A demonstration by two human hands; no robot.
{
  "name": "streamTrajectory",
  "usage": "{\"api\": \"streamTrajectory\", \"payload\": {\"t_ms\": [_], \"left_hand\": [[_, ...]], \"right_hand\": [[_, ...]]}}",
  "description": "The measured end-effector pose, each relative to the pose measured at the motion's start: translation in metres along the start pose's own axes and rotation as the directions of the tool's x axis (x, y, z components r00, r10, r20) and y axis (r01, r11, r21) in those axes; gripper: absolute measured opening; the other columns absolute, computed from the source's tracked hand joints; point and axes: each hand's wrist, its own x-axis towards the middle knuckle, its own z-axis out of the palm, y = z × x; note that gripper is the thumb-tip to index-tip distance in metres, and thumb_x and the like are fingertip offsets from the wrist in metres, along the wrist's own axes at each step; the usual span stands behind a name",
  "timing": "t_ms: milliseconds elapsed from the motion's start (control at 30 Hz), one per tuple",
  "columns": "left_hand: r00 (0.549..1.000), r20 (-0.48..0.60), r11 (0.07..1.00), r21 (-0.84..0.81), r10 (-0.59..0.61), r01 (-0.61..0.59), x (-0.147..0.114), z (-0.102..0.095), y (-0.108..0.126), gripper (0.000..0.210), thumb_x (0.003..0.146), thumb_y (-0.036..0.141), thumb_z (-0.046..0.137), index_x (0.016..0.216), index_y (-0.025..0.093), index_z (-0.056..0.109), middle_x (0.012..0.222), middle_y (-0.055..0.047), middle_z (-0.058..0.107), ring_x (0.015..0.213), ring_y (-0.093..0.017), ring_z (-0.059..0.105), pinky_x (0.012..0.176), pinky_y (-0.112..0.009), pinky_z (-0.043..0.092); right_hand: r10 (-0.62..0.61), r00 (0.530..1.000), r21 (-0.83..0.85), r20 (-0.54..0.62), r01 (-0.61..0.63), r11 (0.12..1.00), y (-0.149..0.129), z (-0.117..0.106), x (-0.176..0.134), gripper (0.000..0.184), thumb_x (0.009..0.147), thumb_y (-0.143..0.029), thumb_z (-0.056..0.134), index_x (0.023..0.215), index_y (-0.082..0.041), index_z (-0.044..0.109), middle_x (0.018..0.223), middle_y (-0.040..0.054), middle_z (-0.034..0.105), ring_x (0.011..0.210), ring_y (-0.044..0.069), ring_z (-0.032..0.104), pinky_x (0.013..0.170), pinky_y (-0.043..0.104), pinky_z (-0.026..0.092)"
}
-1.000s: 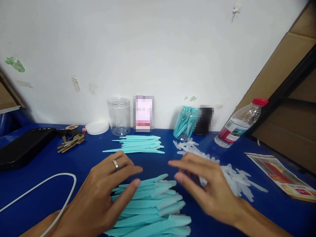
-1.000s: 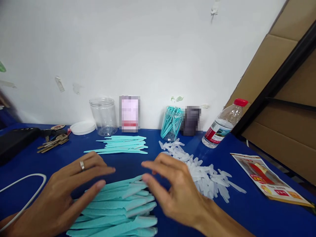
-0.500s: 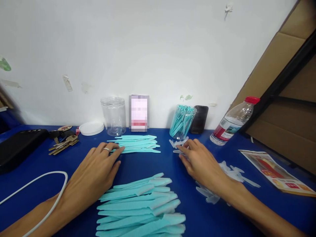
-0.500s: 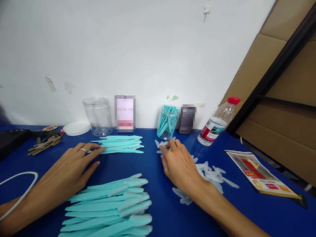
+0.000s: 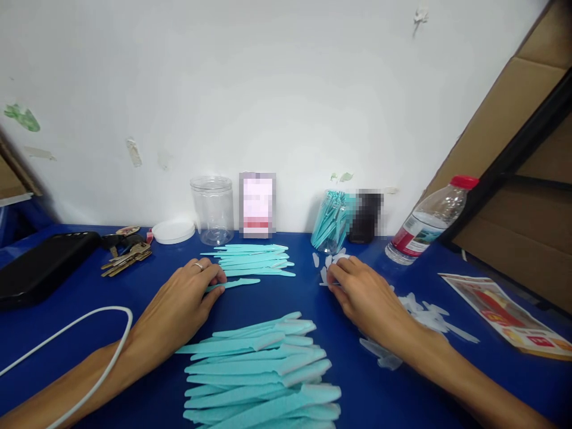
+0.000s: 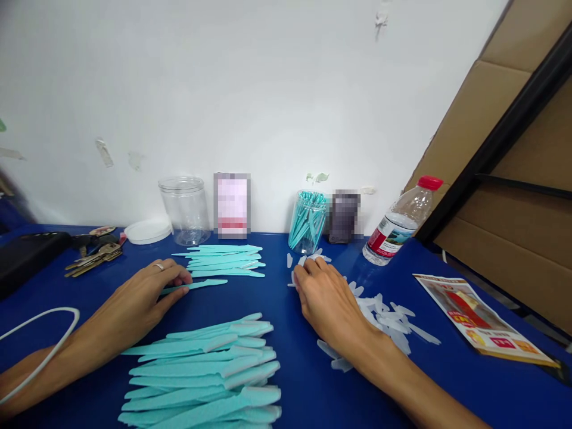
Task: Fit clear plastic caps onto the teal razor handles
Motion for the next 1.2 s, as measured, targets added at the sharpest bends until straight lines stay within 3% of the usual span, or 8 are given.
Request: {"api": "streamTrajectory", "payload": {"t_ms": [133, 233, 300, 467, 600, 700, 1000, 1200], "left_hand": [[0.998, -0.056, 1.000, -0.018, 0.005, -0.006, 0.000, 0.000, 0.002, 0.019, 0.097, 0.029, 0.048, 0.087, 0.024, 0.063, 0.084, -0.004, 0.067, 0.077, -0.025, 0.062, 0.068, -0.035, 0.047], [0.995, -0.102, 0.999, -0.044, 0.010, -0.015, -0.001, -0.005, 0.007, 0.016, 0.100, 0.029, 0.048, 0.092, 0.024, 0.060, 0.087, -0.004, 0.068, 0.079, -0.024, 0.064, 0.070, -0.034, 0.049], [0.991, -0.132, 0.997, -0.069, 0.030, -0.039, -0.004, -0.010, 0.014, 0.016, 0.104, 0.031, 0.045, 0.103, 0.023, 0.060, 0.096, -0.005, 0.069, 0.085, -0.023, 0.068, 0.072, -0.033, 0.052], [0.968, -0.148, 0.972, -0.089, 0.202, -0.217, -0.022, -0.021, 0.047, 0.024, 0.110, 0.021, 0.038, 0.122, 0.027, 0.058, 0.106, -0.003, 0.064, 0.083, -0.017, 0.067, 0.068, -0.028, 0.051], [0.945, -0.115, 0.949, -0.050, 0.305, -0.312, -0.035, -0.022, 0.062, 0.029, 0.109, 0.017, 0.042, 0.133, 0.026, 0.054, 0.109, -0.005, 0.062, 0.083, -0.018, 0.067, 0.064, -0.027, 0.053], [0.944, -0.070, 0.945, -0.036, 0.321, -0.324, -0.039, -0.020, 0.061, 0.038, 0.105, 0.009, 0.039, 0.136, 0.027, 0.053, 0.112, -0.006, 0.064, 0.084, -0.018, 0.069, 0.068, -0.029, 0.058], [0.905, -0.104, 0.910, 0.031, 0.414, -0.413, -0.044, -0.018, 0.057, 0.058, 0.093, -0.002, 0.039, 0.145, 0.023, 0.046, 0.115, -0.008, 0.072, 0.089, -0.021, 0.073, 0.064, -0.029, 0.055], [0.899, -0.115, 0.907, 0.061, 0.422, -0.417, -0.040, -0.024, 0.063, 0.054, 0.091, -0.003, 0.036, 0.137, 0.021, 0.048, 0.105, -0.006, 0.073, 0.079, -0.020, 0.073, 0.057, -0.030, 0.053]], "right_hand": [[0.030, 0.997, 0.099, -0.071, -0.022, 0.995, 0.001, -0.005, 0.002, 0.018, 0.099, -0.011, 0.052, 0.091, -0.017, 0.066, 0.086, 0.0088, 0.070, 0.082, 0.027, 0.064, 0.069, 0.035, 0.046], [0.074, 0.989, 0.218, -0.125, -0.046, 0.975, -0.003, -0.012, 0.001, 0.020, 0.102, -0.014, 0.049, 0.111, -0.016, 0.067, 0.089, 0.0064, 0.071, 0.079, 0.022, 0.066, 0.068, 0.033, 0.050], [0.124, 0.985, 0.411, -0.118, -0.065, 0.909, -0.010, -0.017, -0.002, 0.027, 0.104, -0.021, 0.049, 0.125, -0.018, 0.066, 0.091, 0.0049, 0.072, 0.077, 0.020, 0.066, 0.070, 0.032, 0.051], [0.178, 0.982, 0.858, 0.066, -0.146, 0.492, -0.035, -0.031, -0.010, 0.021, 0.100, -0.036, 0.061, 0.108, -0.024, 0.075, 0.087, 0.0021, 0.073, 0.082, 0.019, 0.067, 0.072, 0.030, 0.051], [0.134, 0.959, 0.957, 0.252, -0.267, 0.111, -0.047, -0.036, -0.012, 0.017, 0.092, -0.036, 0.075, 0.101, -0.022, 0.069, 0.076, -0.0006, 0.072, 0.070, 0.015, 0.064, 0.064, 0.026, 0.050], [0.137, 0.935, 0.945, 0.327, -0.319, -0.074, -0.047, -0.034, -0.010, 0.022, 0.088, -0.034, 0.081, 0.096, -0.021, 0.065, 0.079, 0.0020, 0.077, 0.071, 0.016, 0.068, 0.059, 0.024, 0.052], [0.243, 0.887, 0.919, 0.392, -0.363, -0.155, -0.048, -0.030, -0.010, 0.032, 0.081, -0.040, 0.088, 0.077, -0.019, 0.065, 0.066, -0.0001, 0.070, 0.057, 0.011, 0.058, 0.050, 0.020, 0.052], [0.182, 0.904, 0.919, 0.386, -0.361, -0.158, -0.049, -0.033, -0.010, 0.019, 0.081, -0.031, 0.086, 0.082, -0.018, 0.071, 0.074, 0.0026, 0.072, 0.066, 0.014, 0.062, 0.053, 0.020, 0.053]]}}
